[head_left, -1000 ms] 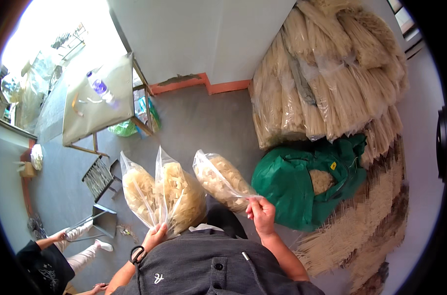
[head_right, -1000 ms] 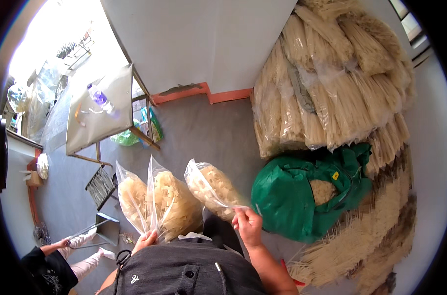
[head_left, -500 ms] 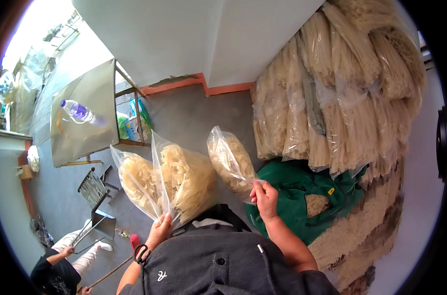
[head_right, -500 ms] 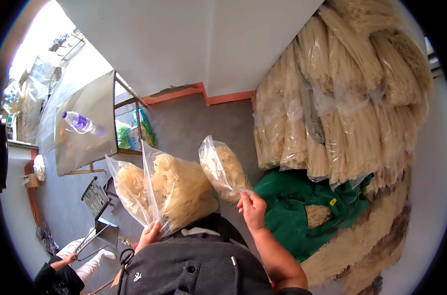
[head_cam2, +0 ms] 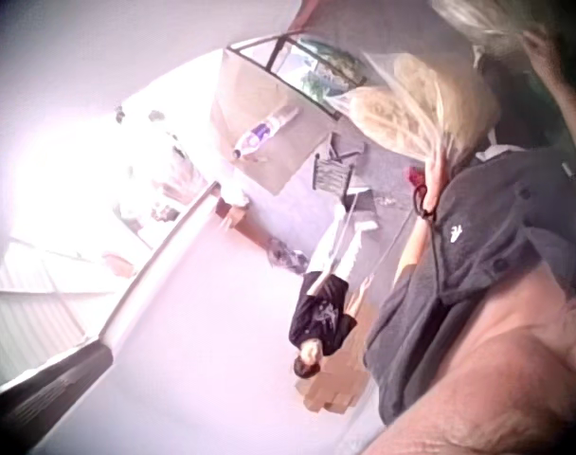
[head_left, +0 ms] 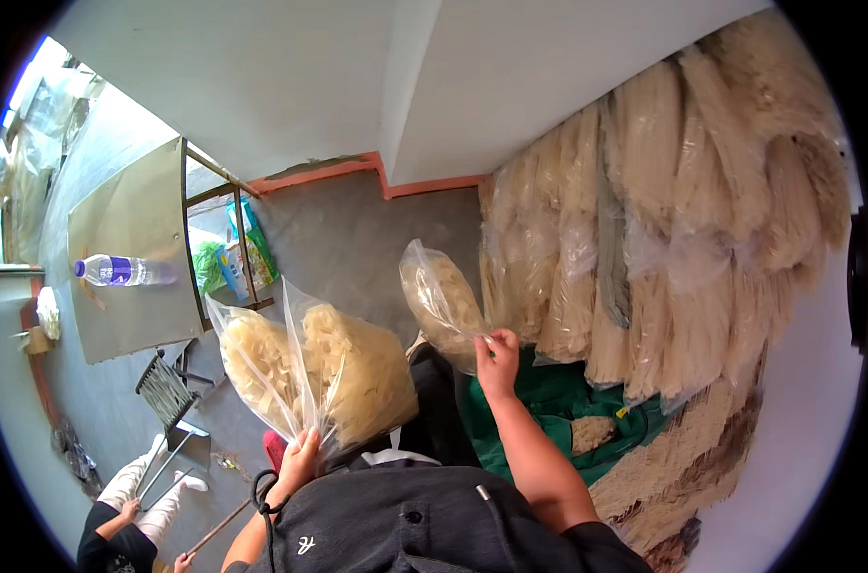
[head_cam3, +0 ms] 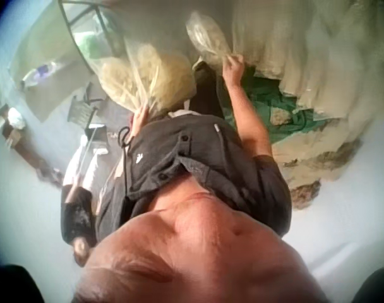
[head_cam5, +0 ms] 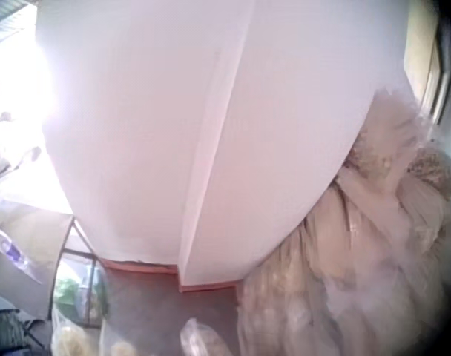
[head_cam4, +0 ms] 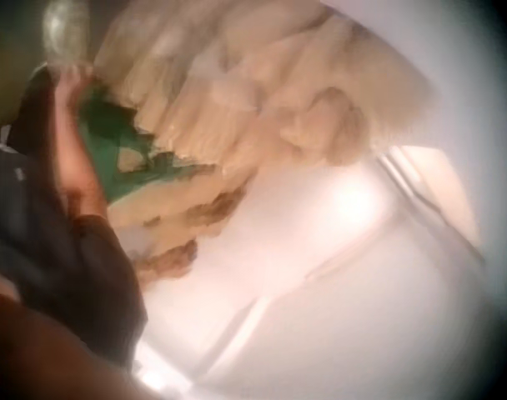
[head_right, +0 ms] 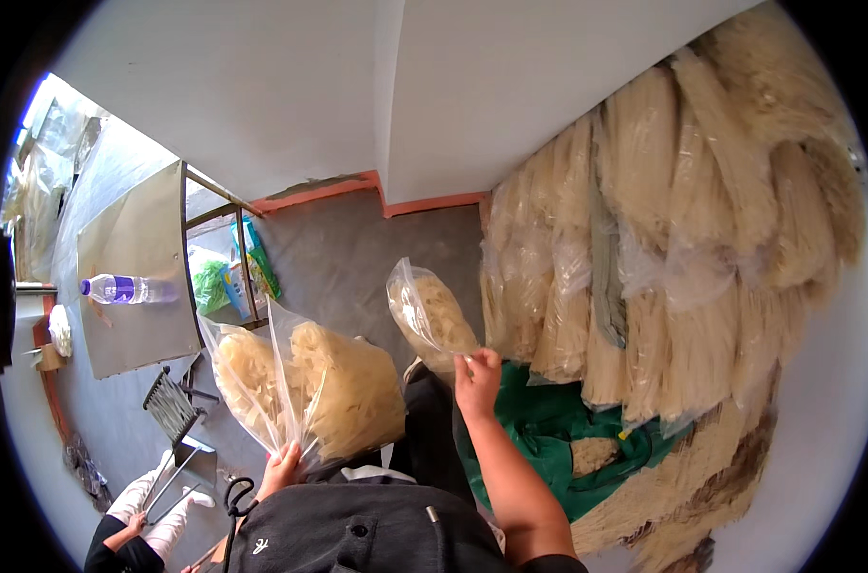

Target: The person picks up plastic bags filled with dried noodles from the floor and stacks them onto other similar bags in a storage area.

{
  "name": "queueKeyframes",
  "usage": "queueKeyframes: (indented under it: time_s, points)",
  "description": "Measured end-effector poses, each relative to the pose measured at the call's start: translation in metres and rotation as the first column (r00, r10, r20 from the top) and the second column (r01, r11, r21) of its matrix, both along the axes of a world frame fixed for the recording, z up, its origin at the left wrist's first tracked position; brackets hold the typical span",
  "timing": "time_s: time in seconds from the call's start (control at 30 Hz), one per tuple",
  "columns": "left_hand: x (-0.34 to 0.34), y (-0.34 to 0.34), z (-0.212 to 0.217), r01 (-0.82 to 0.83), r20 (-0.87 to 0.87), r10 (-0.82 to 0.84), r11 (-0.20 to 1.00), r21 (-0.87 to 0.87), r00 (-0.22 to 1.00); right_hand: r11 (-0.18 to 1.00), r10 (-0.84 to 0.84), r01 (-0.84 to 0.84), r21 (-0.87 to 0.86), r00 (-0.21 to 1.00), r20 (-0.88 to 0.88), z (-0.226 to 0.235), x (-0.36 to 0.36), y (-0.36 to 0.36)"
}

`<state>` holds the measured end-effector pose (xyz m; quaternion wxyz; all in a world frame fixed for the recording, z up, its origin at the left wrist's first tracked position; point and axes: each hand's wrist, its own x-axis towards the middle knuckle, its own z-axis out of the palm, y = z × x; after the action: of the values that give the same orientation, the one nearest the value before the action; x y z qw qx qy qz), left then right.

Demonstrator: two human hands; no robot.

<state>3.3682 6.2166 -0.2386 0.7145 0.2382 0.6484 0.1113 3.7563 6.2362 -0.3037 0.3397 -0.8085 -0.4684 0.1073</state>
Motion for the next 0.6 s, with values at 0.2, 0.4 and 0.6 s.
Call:
queueKeyframes:
  time_s: [0.2,0.4,0.6]
  points:
    - [0.033,0.024,0.017,-0.175,-0.143,0.151,0.969,-0.174,0.978,0.865,-0.501,0.307,-0.397,0.488,-0.715,-0.109,0.011,0.088]
    - [0.07,0.034,0.003,-0.341,-0.225,0.305,0.929,-0.143,0.925,0.712,-0.287,0.556,-0.429,-0.328,-0.9,-0.179,0.084,0.137]
    - [0.086,0.044,-0.01,-0.348,-0.268,0.278,0.9,-0.264,0.923,0.85,-0.204,0.463,-0.251,-0.151,-0.967,-0.237,0.108,0.16]
